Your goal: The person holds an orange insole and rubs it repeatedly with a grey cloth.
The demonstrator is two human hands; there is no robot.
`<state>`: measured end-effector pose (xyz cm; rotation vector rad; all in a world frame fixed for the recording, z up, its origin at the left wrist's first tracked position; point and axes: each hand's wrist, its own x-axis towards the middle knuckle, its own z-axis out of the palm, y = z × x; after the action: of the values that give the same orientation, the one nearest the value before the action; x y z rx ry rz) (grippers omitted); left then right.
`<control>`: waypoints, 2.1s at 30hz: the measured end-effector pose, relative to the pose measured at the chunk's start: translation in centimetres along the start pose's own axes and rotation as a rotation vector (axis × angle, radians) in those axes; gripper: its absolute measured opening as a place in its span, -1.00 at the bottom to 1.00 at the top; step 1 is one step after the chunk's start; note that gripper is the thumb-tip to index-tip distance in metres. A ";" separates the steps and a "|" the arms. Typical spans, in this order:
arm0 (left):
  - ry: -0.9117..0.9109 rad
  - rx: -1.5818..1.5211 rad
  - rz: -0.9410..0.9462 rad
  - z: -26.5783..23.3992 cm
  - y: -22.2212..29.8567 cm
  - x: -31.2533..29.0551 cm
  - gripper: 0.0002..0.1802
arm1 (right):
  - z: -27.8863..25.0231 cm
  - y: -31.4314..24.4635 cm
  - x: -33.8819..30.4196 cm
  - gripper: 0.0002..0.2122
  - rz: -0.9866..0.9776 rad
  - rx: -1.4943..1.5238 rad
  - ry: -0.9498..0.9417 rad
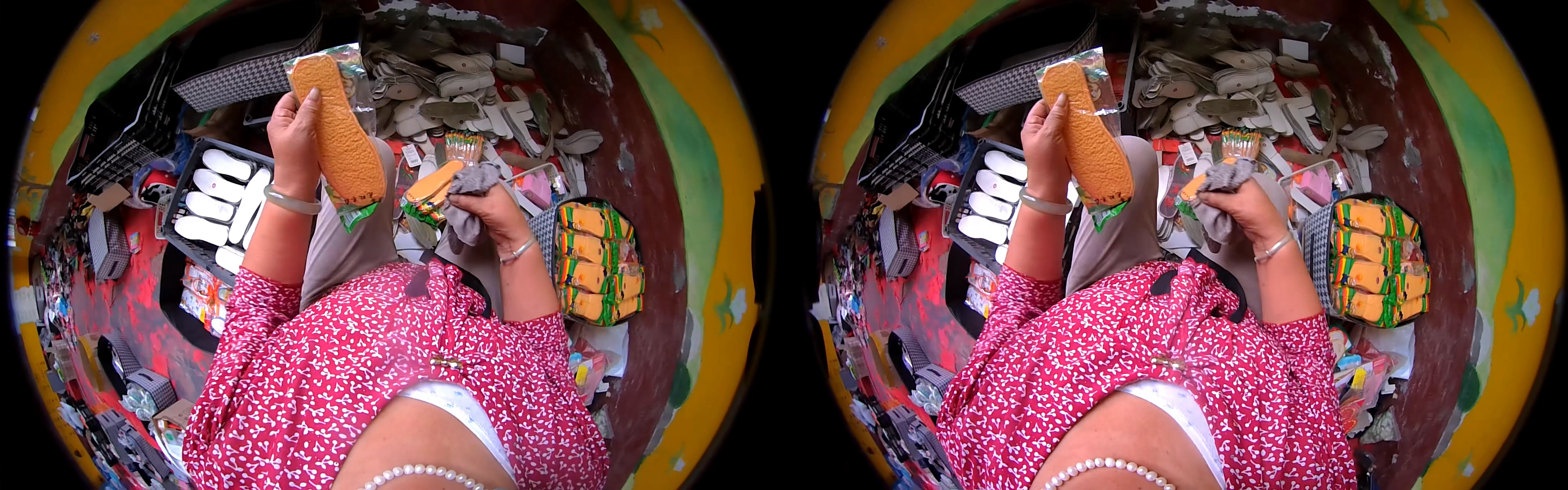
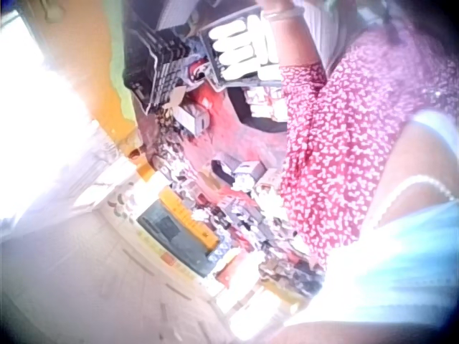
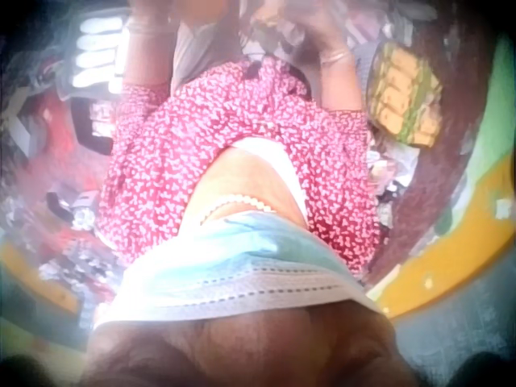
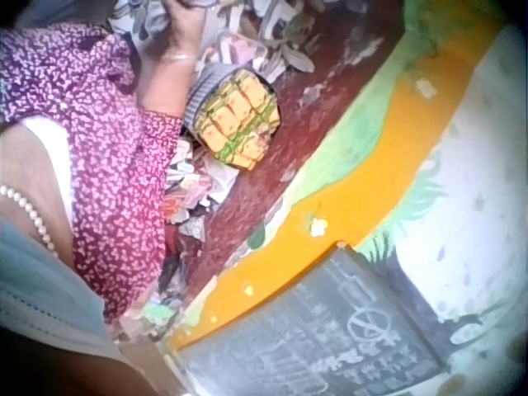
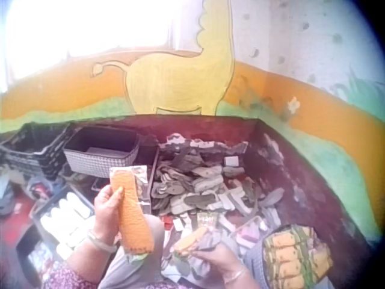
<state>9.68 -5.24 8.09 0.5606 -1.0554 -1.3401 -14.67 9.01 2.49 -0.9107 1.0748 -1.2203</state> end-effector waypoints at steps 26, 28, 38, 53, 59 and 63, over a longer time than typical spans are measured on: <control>-0.147 0.059 -0.137 4.3 -3.5 -4.0 -0.83 | 5.5 -0.1 3.0 -0.83 -0.281 -0.153 -0.019; -0.168 0.046 -0.135 4.2 -3.5 -4.0 -0.82 | 5.2 0.6 3.0 -0.85 -0.388 -0.290 0.002; -0.172 -0.042 -0.192 3.5 -3.4 -3.5 -0.78 | 5.6 0.2 1.9 -0.89 -0.531 -0.468 0.088; 0.201 -0.363 -0.092 -1.4 -1.7 1.2 -0.71 | 1.9 0.5 1.9 -0.58 -0.037 0.289 -0.045; 0.069 -0.351 -0.012 3.3 -2.4 -0.8 -0.79 | 4.7 0.4 3.9 -0.63 -0.044 0.032 -0.096; 0.005 -0.280 -0.052 4.1 -2.6 -1.4 -0.81 | 5.9 0.6 3.7 -0.64 0.026 0.040 -0.141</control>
<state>5.01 -3.46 7.32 0.3836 -0.8351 -1.5017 -8.78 5.33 2.90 -0.9352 0.9442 -1.1354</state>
